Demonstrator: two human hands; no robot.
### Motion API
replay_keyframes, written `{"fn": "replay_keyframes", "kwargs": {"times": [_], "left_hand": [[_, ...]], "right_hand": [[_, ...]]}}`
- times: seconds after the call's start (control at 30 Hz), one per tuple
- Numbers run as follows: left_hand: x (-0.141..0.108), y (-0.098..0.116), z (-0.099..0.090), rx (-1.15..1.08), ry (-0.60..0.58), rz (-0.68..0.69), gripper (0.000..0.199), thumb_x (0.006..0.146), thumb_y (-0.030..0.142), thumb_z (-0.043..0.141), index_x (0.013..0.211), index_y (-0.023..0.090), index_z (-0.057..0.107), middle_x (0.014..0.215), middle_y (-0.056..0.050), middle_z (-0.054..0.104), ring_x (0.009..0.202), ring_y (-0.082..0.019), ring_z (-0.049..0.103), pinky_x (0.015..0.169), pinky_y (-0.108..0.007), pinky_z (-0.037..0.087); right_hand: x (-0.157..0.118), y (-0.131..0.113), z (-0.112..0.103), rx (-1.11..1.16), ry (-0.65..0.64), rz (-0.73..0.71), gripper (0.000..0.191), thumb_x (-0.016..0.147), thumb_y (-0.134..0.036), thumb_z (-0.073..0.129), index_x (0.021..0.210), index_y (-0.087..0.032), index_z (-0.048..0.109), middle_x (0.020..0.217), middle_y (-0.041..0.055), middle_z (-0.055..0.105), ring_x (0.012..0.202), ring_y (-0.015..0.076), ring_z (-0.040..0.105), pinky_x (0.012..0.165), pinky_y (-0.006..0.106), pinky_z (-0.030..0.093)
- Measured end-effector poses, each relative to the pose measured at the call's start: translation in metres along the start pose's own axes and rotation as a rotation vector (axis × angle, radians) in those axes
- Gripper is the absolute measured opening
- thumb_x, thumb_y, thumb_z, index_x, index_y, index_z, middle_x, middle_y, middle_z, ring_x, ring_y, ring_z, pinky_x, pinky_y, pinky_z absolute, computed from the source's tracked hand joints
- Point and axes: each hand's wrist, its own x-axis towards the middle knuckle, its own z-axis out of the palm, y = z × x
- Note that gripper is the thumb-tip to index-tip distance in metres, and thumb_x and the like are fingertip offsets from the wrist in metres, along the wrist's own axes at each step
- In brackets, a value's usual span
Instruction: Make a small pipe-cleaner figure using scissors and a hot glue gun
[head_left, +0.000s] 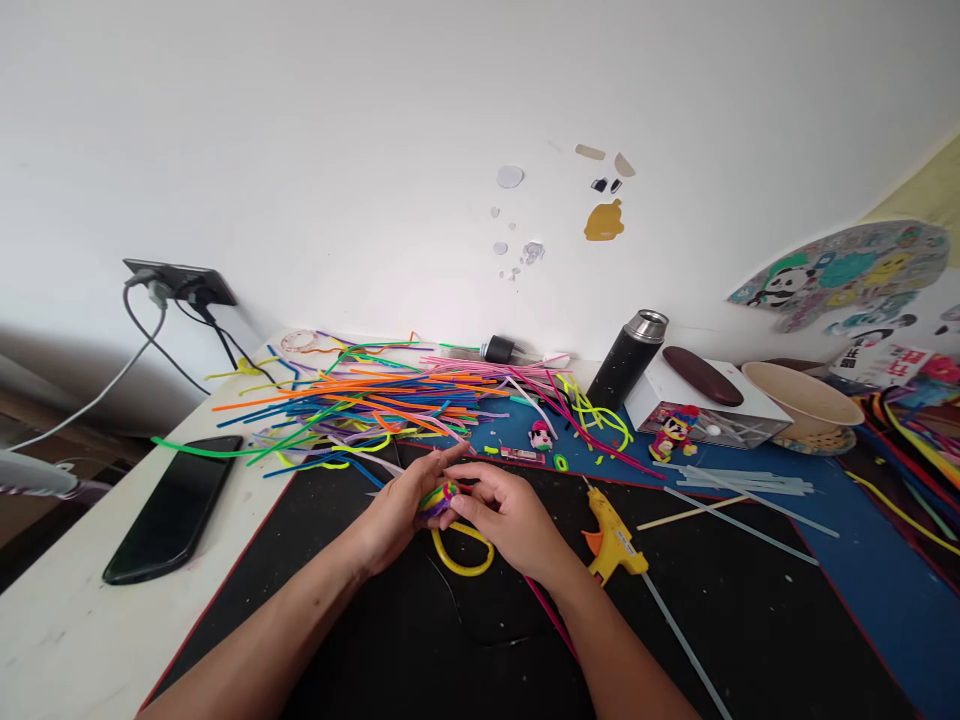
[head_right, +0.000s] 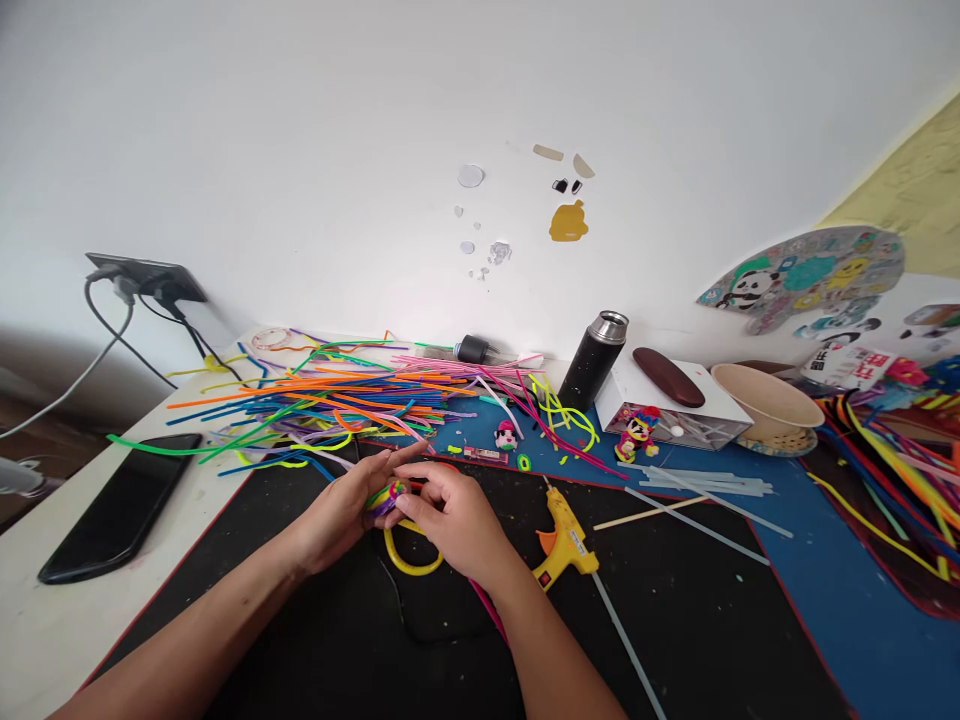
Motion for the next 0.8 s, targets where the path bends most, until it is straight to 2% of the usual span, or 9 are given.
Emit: {"fn": "replay_keyframes", "kwargs": {"times": [0.1, 0.27, 0.47, 0.53, 0.6, 0.7, 0.8], "left_hand": [[0.001, 0.0, -0.001, -0.013, -0.026, -0.011, 0.06, 0.094, 0.056, 0.057, 0.145, 0.024, 0.064, 0.126, -0.01, 0.068, 0.076, -0.016, 0.053, 0.066, -0.026, 0.039], [0.002, 0.0, -0.003, -0.058, -0.103, -0.04, 0.057, 0.097, 0.054, 0.055, 0.142, 0.022, 0.065, 0.123, -0.011, 0.068, 0.083, -0.018, 0.057, 0.067, -0.026, 0.04], [0.003, -0.003, -0.004, -0.075, -0.139, -0.024, 0.061, 0.099, 0.057, 0.055, 0.149, 0.024, 0.057, 0.116, -0.01, 0.068, 0.069, -0.013, 0.052, 0.064, -0.026, 0.039], [0.002, -0.002, -0.006, -0.034, -0.15, 0.011, 0.063, 0.097, 0.058, 0.058, 0.149, 0.024, 0.056, 0.119, -0.011, 0.068, 0.075, -0.015, 0.056, 0.067, -0.027, 0.043], [0.0, 0.001, -0.008, 0.049, -0.16, 0.074, 0.063, 0.094, 0.055, 0.067, 0.148, 0.024, 0.056, 0.122, -0.011, 0.067, 0.088, -0.02, 0.061, 0.074, -0.03, 0.046], [0.0, 0.006, -0.012, 0.215, -0.21, 0.185, 0.065, 0.085, 0.041, 0.082, 0.144, 0.027, 0.057, 0.121, -0.01, 0.068, 0.108, -0.025, 0.062, 0.088, -0.033, 0.049], [0.003, 0.007, -0.015, 0.274, -0.275, 0.221, 0.07, 0.076, 0.028, 0.09, 0.14, 0.026, 0.061, 0.128, -0.011, 0.068, 0.121, -0.029, 0.06, 0.101, -0.039, 0.047]], "right_hand": [[-0.001, -0.001, 0.0, -0.017, -0.009, -0.014, 0.041, 0.098, -0.039, 0.068, 0.135, -0.022, 0.068, 0.086, 0.0043, 0.076, 0.079, 0.0216, 0.072, 0.077, 0.035, 0.056], [-0.002, -0.002, 0.0, -0.033, -0.024, -0.032, 0.03, 0.099, -0.037, 0.065, 0.123, -0.021, 0.073, 0.092, 0.006, 0.078, 0.084, 0.0222, 0.073, 0.08, 0.035, 0.056], [0.0, -0.007, 0.001, 0.082, -0.045, -0.031, 0.025, 0.1, -0.033, 0.062, 0.119, -0.019, 0.071, 0.088, 0.0044, 0.077, 0.085, 0.0219, 0.074, 0.084, 0.036, 0.056], [0.0, -0.009, 0.0, 0.084, -0.045, -0.036, 0.024, 0.1, -0.032, 0.06, 0.118, -0.02, 0.071, 0.087, 0.0039, 0.076, 0.083, 0.0212, 0.074, 0.082, 0.035, 0.055], [0.0, -0.01, -0.002, -0.008, 0.009, -0.034, 0.021, 0.099, -0.033, 0.062, 0.113, -0.02, 0.073, 0.08, 0.0015, 0.072, 0.073, 0.0182, 0.068, 0.071, 0.03, 0.051], [0.0, -0.007, -0.007, -0.146, 0.097, -0.02, 0.02, 0.097, -0.034, 0.066, 0.109, -0.021, 0.074, 0.064, -0.0038, 0.057, 0.057, 0.0131, 0.05, 0.055, 0.026, 0.036], [0.0, -0.003, -0.008, -0.199, 0.124, -0.027, 0.021, 0.097, -0.033, 0.064, 0.111, -0.021, 0.074, 0.064, -0.0047, 0.052, 0.056, 0.0125, 0.044, 0.054, 0.026, 0.032]]}}
